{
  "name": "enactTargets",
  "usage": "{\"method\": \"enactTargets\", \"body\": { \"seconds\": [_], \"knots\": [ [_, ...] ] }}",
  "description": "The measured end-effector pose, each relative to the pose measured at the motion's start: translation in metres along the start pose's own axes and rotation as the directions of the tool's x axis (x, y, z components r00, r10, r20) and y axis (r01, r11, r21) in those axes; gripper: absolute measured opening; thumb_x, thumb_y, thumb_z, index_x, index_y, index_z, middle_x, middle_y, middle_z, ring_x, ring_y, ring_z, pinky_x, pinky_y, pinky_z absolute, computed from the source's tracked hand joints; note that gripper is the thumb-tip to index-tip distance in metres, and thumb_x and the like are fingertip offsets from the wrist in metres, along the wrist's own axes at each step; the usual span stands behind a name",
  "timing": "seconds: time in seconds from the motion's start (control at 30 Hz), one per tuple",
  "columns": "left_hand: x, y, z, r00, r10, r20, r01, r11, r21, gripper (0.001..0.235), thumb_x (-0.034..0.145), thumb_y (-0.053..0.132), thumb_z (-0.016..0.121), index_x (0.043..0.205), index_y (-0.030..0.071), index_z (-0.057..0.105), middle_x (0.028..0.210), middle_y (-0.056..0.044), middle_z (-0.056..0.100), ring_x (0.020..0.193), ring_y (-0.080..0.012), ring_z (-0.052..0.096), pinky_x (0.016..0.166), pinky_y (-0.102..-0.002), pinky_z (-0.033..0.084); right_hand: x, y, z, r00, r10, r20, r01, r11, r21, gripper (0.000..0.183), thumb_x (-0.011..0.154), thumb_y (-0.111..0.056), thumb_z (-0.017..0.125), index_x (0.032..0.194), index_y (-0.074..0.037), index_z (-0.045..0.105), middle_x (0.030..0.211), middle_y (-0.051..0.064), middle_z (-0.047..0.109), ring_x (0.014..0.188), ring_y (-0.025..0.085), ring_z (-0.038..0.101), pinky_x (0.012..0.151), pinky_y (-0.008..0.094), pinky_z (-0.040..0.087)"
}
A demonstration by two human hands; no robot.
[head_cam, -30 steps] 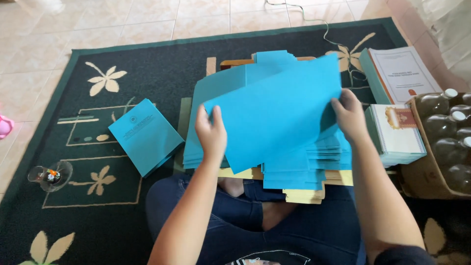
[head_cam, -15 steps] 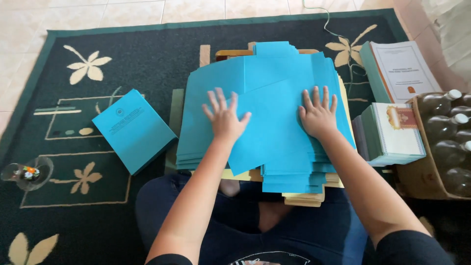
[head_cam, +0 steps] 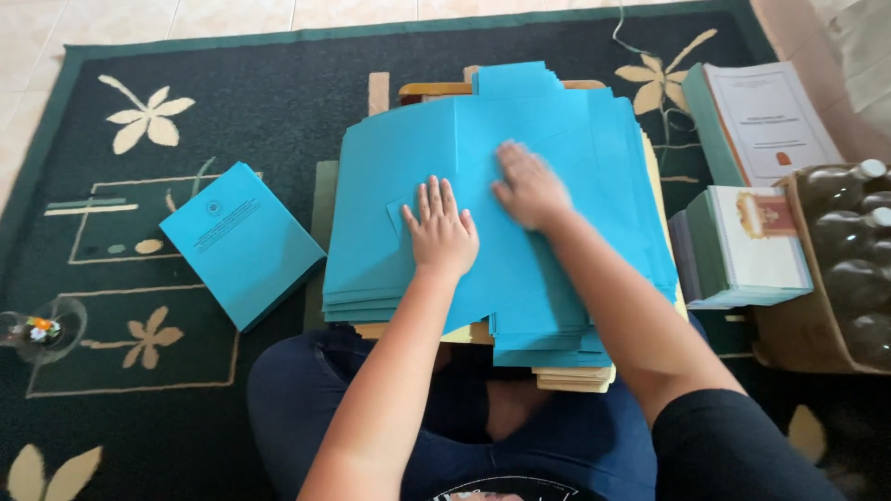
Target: Folding blue paper folders along pre-scored lines and stacking them.
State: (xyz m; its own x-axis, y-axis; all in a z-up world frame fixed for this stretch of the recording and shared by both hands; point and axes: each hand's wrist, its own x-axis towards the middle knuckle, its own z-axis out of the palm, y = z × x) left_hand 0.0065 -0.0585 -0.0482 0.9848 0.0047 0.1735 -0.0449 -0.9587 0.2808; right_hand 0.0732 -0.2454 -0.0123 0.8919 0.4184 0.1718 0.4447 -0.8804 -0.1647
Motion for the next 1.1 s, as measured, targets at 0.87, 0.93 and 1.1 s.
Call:
{"method": "enactTargets", "body": {
  "seconds": [0.87,0.93,1.1],
  "knots": [
    [-0.094,0.001,-0.064,0.850,0.378,0.367,-0.431,0.900,0.073,0.110,0.080,0.088,0.046,0.163,0.018,0.029,0.169,-0.024,0.018,0.158,-0.0431,0.013,0.120,-0.070,0.017,-0.146,0.050,-0.039,0.899,0.369,0.238,-0.347,0.929,-0.130,0.081,0.107,-0.060,0.022,0.168,-0.007,0.010,0.175,0.015,0.005,0.161,0.030,0.006,0.130,0.047,0.016],
    [-0.106,-0.002,-0.055,0.835,0.360,0.415,-0.414,0.909,0.044,0.115,0.076,0.089,0.052,0.163,0.018,0.027,0.170,-0.024,0.017,0.158,-0.0405,0.013,0.121,-0.068,0.020,-0.145,0.052,-0.034,0.900,0.358,0.248,-0.336,0.933,-0.127,0.081,0.107,-0.060,0.023,0.168,-0.007,0.010,0.175,0.016,0.006,0.161,0.032,0.008,0.130,0.048,0.017],
    [-0.119,-0.017,-0.019,0.908,0.391,0.151,-0.411,0.902,0.136,0.064,0.086,0.019,0.073,0.145,0.005,0.054,0.151,-0.026,0.050,0.140,-0.0412,0.051,0.098,-0.069,0.045,-0.142,0.079,-0.007,0.909,0.382,0.165,-0.360,0.921,-0.148,0.084,0.105,-0.067,0.022,0.168,-0.011,0.016,0.176,0.011,0.010,0.162,0.027,0.008,0.129,0.054,0.013]
  ]
}}
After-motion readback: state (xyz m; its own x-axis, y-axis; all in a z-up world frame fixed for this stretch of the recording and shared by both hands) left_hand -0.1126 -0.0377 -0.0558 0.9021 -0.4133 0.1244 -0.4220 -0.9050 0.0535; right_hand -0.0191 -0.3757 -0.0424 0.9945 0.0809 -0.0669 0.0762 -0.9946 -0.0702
